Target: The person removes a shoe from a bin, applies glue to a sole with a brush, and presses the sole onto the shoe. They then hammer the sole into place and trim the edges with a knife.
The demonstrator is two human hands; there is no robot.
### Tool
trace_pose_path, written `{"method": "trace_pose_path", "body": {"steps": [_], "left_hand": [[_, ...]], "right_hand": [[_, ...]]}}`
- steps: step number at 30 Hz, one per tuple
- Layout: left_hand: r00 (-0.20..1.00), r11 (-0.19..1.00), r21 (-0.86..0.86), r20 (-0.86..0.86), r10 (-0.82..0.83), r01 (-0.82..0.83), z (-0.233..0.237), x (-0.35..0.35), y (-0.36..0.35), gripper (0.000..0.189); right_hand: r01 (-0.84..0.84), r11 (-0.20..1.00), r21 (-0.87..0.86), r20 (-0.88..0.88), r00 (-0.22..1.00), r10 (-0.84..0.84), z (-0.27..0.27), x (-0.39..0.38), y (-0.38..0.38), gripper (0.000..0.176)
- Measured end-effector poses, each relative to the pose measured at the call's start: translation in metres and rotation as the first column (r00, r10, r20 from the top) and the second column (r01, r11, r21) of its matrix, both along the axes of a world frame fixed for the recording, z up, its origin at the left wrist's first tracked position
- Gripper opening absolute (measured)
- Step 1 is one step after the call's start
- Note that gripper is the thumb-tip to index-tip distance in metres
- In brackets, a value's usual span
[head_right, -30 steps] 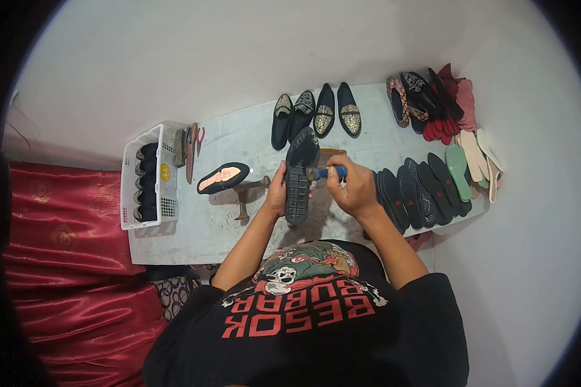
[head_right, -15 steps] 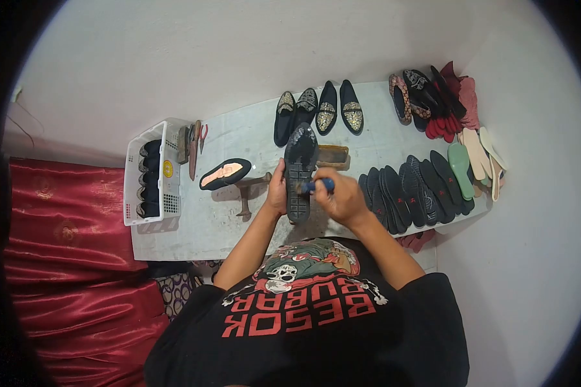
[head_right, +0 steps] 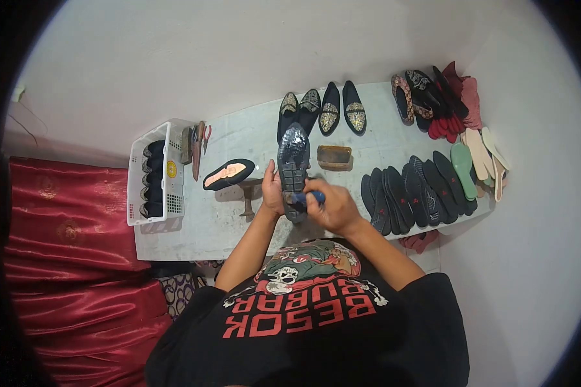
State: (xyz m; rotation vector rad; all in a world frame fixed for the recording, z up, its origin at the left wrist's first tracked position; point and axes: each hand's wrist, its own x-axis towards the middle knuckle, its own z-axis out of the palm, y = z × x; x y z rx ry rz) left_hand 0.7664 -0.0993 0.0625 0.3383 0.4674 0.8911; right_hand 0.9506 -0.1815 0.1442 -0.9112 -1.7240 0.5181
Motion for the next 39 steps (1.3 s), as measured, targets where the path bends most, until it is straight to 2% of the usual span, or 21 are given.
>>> {"method": "trace_pose_path", "body": {"steps": [1,2,4,7,8,10,12,14,18,20,21,22,24,26,28,29,32,34,36,37,39], "left_hand": [[0.994,0.985,0.143,0.040,-0.105,0.099,-0.008,-0.007,0.004,0.076],[0.994,0.986,0.135,0.038,-0.103,0.097,-0.017,-0.008,0.004,0.076],[0.998,0.998,0.055,-0.060,0.019,-0.015,-0.007,-0.002,0.004,0.076],[0.997,0.997,0.075,-0.065,0.037,-0.032,-0.006,-0.001,0.007,0.075],[0.997,0.997,0.073,-0.062,0.039,-0.034,-0.007,-0.003,0.008,0.075],[0.995,0.986,0.135,-0.006,-0.101,0.101,-0.010,-0.009,0.012,0.073],[0.998,0.990,0.129,-0.015,-0.053,0.054,-0.011,-0.006,0.013,0.074],[1.000,0.992,0.128,-0.026,-0.003,0.006,-0.008,-0.003,0.016,0.074],[1.000,1.000,0.022,0.002,-0.001,0.001,-0.011,0.007,0.014,0.071],[1.000,0.999,-0.027,0.021,-0.021,0.022,-0.013,0.012,0.009,0.071],[0.994,0.995,0.014,-0.039,-0.101,0.102,-0.014,0.015,0.006,0.070],[0.979,0.982,0.050,-0.102,-0.178,0.183,-0.016,0.017,0.003,0.070],[0.976,0.984,0.029,-0.130,-0.173,0.178,-0.019,0.021,-0.002,0.070],[0.978,0.986,0.017,-0.128,-0.165,0.168,-0.023,0.022,-0.002,0.069],[0.983,0.989,-0.002,-0.107,-0.147,0.147,-0.023,0.019,0.003,0.068],[0.988,0.992,-0.021,-0.087,-0.128,0.127,-0.023,0.017,0.006,0.068],[0.983,0.990,0.007,-0.125,-0.136,0.138,-0.020,0.012,0.012,0.068],[0.982,0.989,0.024,-0.122,-0.142,0.146,-0.019,0.013,0.013,0.068],[0.982,0.987,0.042,-0.117,-0.149,0.155,-0.021,0.013,0.011,0.068],[0.983,0.990,0.030,-0.123,-0.133,0.138,-0.025,0.011,0.011,0.069],[0.984,0.992,0.016,-0.131,-0.120,0.123,-0.030,0.004,0.007,0.070]], "right_hand": [[0.023,0.997,-0.076,0.002,1.000,-0.023,0.008,0.005,0.001,0.015],[0.046,0.988,-0.149,0.007,0.999,-0.045,0.011,0.010,0.002,0.016],[0.070,0.990,-0.123,0.022,0.997,-0.068,0.011,0.013,0.006,0.016],[0.124,0.986,-0.108,0.024,0.992,-0.122,0.010,0.014,0.008,0.014],[0.086,0.995,-0.056,0.053,0.995,-0.083,0.009,0.013,0.007,0.014],[0.048,0.999,-0.005,0.086,0.995,-0.047,0.008,0.010,0.003,0.013],[-0.086,0.995,-0.056,0.117,0.989,0.093,0.008,0.006,-0.003,0.013],[-0.090,0.994,-0.054,0.121,0.988,0.096,0.006,0.006,0.000,0.014],[0.032,0.999,-0.034,0.044,0.999,-0.030,0.017,0.015,0.018,0.014],[0.173,0.985,-0.008,0.054,0.984,-0.172,0.023,0.021,0.028,0.016],[0.242,0.965,0.098,0.033,0.969,-0.247,0.023,0.021,0.038,0.016],[0.243,0.965,0.095,0.034,0.968,-0.247,0.025,0.023,0.041,0.016],[0.342,0.922,-0.181,-0.042,0.934,-0.354,0.031,0.024,0.044,0.015],[0.335,0.924,-0.185,-0.072,0.933,-0.353,0.029,0.028,0.045,0.014],[0.262,0.965,-0.024,0.062,0.964,-0.260,0.022,0.035,0.043,0.015],[0.204,0.979,-0.002,0.081,0.976,-0.203,0.011,0.037,0.041,0.017],[0.239,0.966,-0.099,0.090,0.969,-0.230,0.011,0.041,0.035,0.018],[0.381,0.917,-0.115,0.089,0.924,-0.373,0.015,0.048,0.039,0.017],[0.478,0.876,-0.060,0.011,0.878,-0.479,0.021,0.056,0.047,0.018],[0.480,0.875,-0.062,0.011,0.877,-0.480,0.022,0.062,0.049,0.018],[0.565,0.813,-0.141,-0.019,0.819,-0.573,0.023,0.075,0.051,0.021]]}}
